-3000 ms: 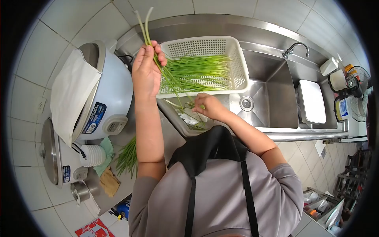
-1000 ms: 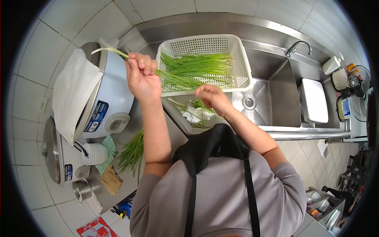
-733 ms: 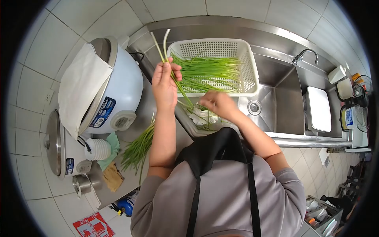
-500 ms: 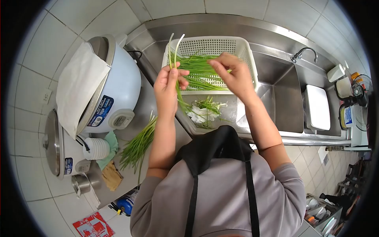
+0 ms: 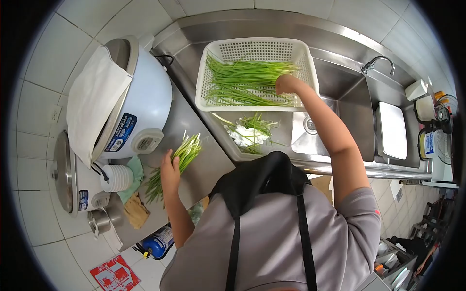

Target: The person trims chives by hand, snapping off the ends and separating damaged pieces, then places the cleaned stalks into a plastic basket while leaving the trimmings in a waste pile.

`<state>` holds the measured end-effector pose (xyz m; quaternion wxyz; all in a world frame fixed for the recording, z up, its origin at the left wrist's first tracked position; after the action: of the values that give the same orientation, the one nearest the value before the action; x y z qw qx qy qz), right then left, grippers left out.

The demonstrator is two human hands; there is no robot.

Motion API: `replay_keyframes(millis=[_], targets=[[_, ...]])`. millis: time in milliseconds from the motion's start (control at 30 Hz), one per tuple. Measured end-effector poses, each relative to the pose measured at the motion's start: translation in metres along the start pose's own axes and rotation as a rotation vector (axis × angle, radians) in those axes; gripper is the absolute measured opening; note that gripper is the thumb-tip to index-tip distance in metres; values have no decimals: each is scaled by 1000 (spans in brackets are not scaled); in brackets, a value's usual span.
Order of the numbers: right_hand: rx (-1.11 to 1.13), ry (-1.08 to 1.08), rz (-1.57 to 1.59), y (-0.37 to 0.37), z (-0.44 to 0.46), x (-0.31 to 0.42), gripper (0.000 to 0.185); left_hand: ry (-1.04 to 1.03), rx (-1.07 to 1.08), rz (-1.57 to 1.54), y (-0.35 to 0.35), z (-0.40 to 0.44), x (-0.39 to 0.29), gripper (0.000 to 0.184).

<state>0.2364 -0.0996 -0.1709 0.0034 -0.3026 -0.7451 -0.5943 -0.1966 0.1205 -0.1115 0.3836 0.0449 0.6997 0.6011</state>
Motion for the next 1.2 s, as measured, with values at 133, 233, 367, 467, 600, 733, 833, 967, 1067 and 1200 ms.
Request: replay_keyframes(millis=[133, 233, 367, 467, 600, 733, 833, 967, 1067, 1200], targets=[[207, -132, -269, -23, 14, -1, 30, 56, 49, 78, -15, -3, 11, 50], [142, -151, -307, -28, 23, -11, 31, 76, 10, 84, -1, 0, -7, 51], [124, -137, -320, -20, 17, -13, 30, -53, -44, 61, 9, 6, -48, 49], [145, -55, -316, -23, 22, -18, 28, -204, -41, -62, 16, 8, -98, 45], [-12, -37, -119, 27, 4, 4, 19, -426, 75, -331, 14, 5, -176, 38], [-172, 18, 144, 89, -33, 52, 11, -607, 192, -412, -3, 11, -235, 33], [-433, 273, 114, 133, -63, 95, 9, -659, 203, -508, -14, 26, -271, 30], [-634, 408, 300, 170, -108, 147, 8, -634, 269, -674, -26, 42, -320, 25], [-858, 435, 343, 191, -139, 156, 8, -622, 490, -799, -35, 52, -341, 25], [-1277, 330, 681, 199, -167, 116, 10, -628, 566, -923, -38, 63, -345, 27]])
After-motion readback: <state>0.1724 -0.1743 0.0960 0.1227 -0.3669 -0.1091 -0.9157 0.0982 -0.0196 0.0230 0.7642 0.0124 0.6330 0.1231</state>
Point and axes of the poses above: each hand's wrist, its own z-axis towards the middle knuckle, its own y-axis out of the back of the hand, x = y × z, the point moved 7 cm from there along z, towards the middle knuckle, and after that the axes turned 13 degrees about y, right-handed, at the moved point
